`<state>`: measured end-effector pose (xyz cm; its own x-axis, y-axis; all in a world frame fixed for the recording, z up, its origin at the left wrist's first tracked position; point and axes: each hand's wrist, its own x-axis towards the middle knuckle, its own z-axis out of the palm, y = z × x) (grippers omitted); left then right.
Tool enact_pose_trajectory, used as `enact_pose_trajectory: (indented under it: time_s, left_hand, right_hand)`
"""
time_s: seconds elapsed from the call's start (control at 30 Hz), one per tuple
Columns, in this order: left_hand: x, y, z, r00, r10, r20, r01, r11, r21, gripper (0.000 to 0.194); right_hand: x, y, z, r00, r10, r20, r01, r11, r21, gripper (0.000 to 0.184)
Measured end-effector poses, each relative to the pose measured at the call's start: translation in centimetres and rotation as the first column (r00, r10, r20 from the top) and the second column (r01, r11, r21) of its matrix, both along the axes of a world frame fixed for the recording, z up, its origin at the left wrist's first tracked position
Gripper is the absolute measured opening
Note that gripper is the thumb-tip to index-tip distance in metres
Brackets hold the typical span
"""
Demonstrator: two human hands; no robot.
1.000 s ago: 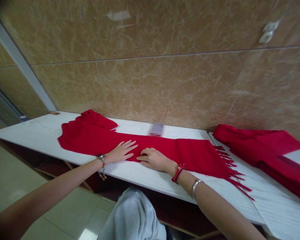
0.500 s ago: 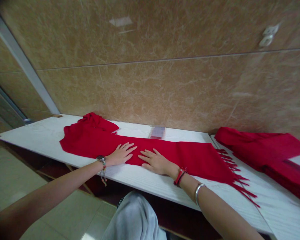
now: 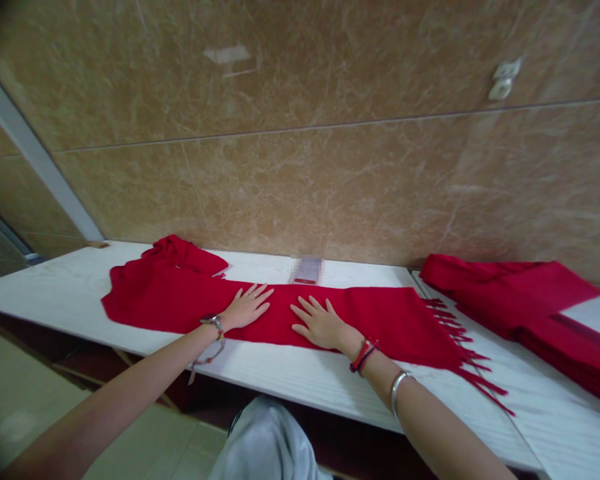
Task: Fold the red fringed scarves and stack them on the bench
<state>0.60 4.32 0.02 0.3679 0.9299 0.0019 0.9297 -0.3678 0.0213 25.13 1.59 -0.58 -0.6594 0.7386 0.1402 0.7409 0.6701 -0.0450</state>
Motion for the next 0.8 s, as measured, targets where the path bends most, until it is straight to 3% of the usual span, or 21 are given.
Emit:
enact_pose_trajectory:
  time_s: [0.13, 0.4, 0.5, 0.63, 0.8]
  left_hand:
    - [0.1, -0.2, 0.2, 1.0, 0.018, -0.009, -0.018, 1.0, 0.015, 0.052]
    - [0.3, -0.1, 0.3, 0.999, 0.041, -0.013, -0.041, 0.999, 0.032, 0.056]
    - [0.3, 0.0, 0.3, 0.999, 0.043, -0.014, -0.043, 0.998, 0.037, 0.058]
    - [0.3, 0.2, 0.3, 0.999, 0.039, -0.011, -0.038, 0.999, 0.039, 0.06]
    - [0.2, 0.5, 0.0, 0.999, 0.033, 0.011, -0.034, 0.998, 0.045, 0.059]
  right_hand:
    - [0.1, 0.2, -1.0, 0.999, 0.011, 0.039, -0.011, 1.0, -0.001, 0.055]
    - [-0.1, -0.3, -0.1, 0.999, -0.026, 0.018, 0.027, 0.999, -0.036, 0.057]
    - [0.7, -0.3, -0.1, 0.995, -0.094, -0.009, 0.094, 0.996, 0.003, 0.059]
    - [3.9, 0.2, -0.5, 0.955, -0.294, 0.039, 0.29, 0.954, 0.075, 0.058]
    - [10.1, 0.8, -0.9, 0.894, -0.425, 0.142, 0.413, 0.905, 0.105, 0.046]
